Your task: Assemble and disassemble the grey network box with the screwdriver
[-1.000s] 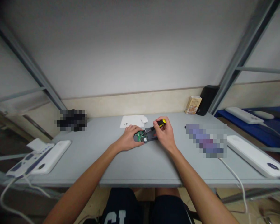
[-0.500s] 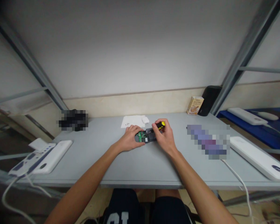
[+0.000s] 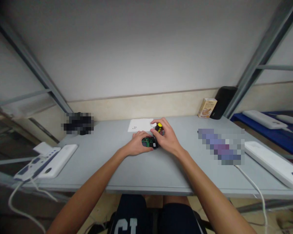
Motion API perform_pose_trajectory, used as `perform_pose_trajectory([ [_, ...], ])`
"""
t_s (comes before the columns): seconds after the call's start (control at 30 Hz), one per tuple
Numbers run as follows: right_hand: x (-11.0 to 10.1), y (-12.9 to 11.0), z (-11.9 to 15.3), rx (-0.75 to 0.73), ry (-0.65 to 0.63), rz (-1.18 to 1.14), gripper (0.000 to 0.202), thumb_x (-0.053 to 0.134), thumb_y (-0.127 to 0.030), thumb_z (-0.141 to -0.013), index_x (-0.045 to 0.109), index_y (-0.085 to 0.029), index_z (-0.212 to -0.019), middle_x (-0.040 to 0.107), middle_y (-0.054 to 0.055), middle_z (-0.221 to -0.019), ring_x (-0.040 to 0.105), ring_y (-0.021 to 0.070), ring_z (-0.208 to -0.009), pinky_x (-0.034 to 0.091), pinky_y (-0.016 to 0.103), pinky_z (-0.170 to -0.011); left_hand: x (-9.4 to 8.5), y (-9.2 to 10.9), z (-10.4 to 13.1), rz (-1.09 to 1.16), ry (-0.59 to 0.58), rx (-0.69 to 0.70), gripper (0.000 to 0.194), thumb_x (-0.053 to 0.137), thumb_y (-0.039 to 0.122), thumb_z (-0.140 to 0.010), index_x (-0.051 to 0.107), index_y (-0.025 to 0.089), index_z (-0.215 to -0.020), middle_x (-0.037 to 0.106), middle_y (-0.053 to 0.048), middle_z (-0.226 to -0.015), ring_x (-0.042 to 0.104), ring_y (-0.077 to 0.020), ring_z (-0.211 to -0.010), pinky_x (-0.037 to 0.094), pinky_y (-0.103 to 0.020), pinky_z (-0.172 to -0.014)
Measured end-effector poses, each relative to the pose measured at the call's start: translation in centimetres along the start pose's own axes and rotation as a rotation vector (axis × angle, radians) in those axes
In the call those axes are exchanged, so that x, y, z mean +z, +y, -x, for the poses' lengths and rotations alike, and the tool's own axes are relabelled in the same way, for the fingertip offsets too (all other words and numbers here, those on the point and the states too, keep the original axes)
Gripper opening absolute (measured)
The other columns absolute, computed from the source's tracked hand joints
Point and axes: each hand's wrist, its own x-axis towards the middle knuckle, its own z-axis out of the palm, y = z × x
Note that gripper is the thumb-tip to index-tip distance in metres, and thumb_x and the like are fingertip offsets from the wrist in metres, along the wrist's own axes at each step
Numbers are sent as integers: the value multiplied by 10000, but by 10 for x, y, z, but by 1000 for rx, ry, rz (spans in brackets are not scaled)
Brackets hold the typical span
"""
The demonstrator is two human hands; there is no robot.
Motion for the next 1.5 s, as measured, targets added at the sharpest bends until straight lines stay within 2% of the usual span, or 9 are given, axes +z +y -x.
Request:
perform_pose_trajectory([
  [0.13, 11, 1, -25, 41, -76, -91, 557, 668, -267, -872, 502, -319, -1401, 607, 28, -972, 574, 205, -819, 486, 351, -755, 1, -1, 0, 29, -18, -15, 530, 829, 496, -724, 653, 290, -1180, 680, -35, -1200, 550, -318, -1183, 381, -482, -1010],
  [0.3, 19, 8, -36, 50, -153, -231, 218, 568, -328, -951, 639, -284, -1152, 641, 28, -980, 599, 194, -835, 487, 342, -763, 2, -3, 0, 21, -11, -23, 563, 819, 537, -727, 636, 301, -1205, 677, -35, -1230, 540, -321, -1200, 378, -486, -1013],
  [0.5, 5, 25, -31, 100, 93, -258, 232, 654, -467, -903, 681, -244, -845, 615, 45, -943, 602, 223, -931, 482, 333, -762, 1, -1, 2, -11, -32, -32, 548, 754, 603, -785, 624, 305, -1226, 646, -54, -1222, 524, -315, -1195, 364, -491, -1017],
  [0.7, 2, 35, -29, 232, 27, -533, 274, 622, -456, -919, 693, -280, -1116, 685, 33, -931, 636, 218, -895, 511, 366, -820, 0, 0, 3, -1, -18, -32, 509, 769, 553, -790, 624, 300, -1207, 637, -44, -1218, 522, -309, -1190, 369, -474, -1006],
  [0.93, 13, 29, -28, 190, 126, -519, 276, 649, -511, -881, 674, -244, -819, 667, 51, -970, 624, 236, -962, 522, 376, -831, -2, 2, 2, -16, -28, -32, 501, 763, 567, -789, 642, 302, -1197, 651, -47, -1202, 533, -310, -1180, 359, -474, -1019],
  [1.13, 7, 36, -29, 239, 94, -534, 249, 640, -471, -890, 712, -278, -1030, 672, 24, -883, 618, 207, -833, 506, 356, -789, 0, 0, 2, -31, -17, -26, 494, 770, 559, -785, 636, 306, -1188, 651, -35, -1199, 531, -300, -1184, 349, -472, -1026],
  [1.27, 10, 38, -28, 220, 91, -580, 299, 537, -511, -947, 694, -256, -953, 695, 47, -877, 624, 230, -868, 502, 379, -808, 2, -1, 2, -34, -10, -24, 498, 771, 554, -789, 624, 300, -1190, 650, -36, -1196, 531, -298, -1186, 350, -469, -1019],
  [1.4, 12, 42, -28, 201, 177, -500, 274, 656, -503, -870, 684, -239, -804, 659, 35, -876, 600, 223, -860, 493, 369, -811, 1, -1, 2, -34, -18, -23, 493, 771, 552, -788, 623, 291, -1179, 646, -40, -1202, 530, -301, -1181, 352, -470, -1016],
  [1.5, 11, 43, -29, 249, 156, -514, 253, 666, -493, -870, 725, -254, -928, 662, 22, -861, 597, 207, -836, 485, 354, -809, 1, -1, 2, -38, -15, -26, 491, 772, 555, -784, 626, 291, -1171, 645, -38, -1191, 531, -300, -1172, 361, -463, -1002],
])
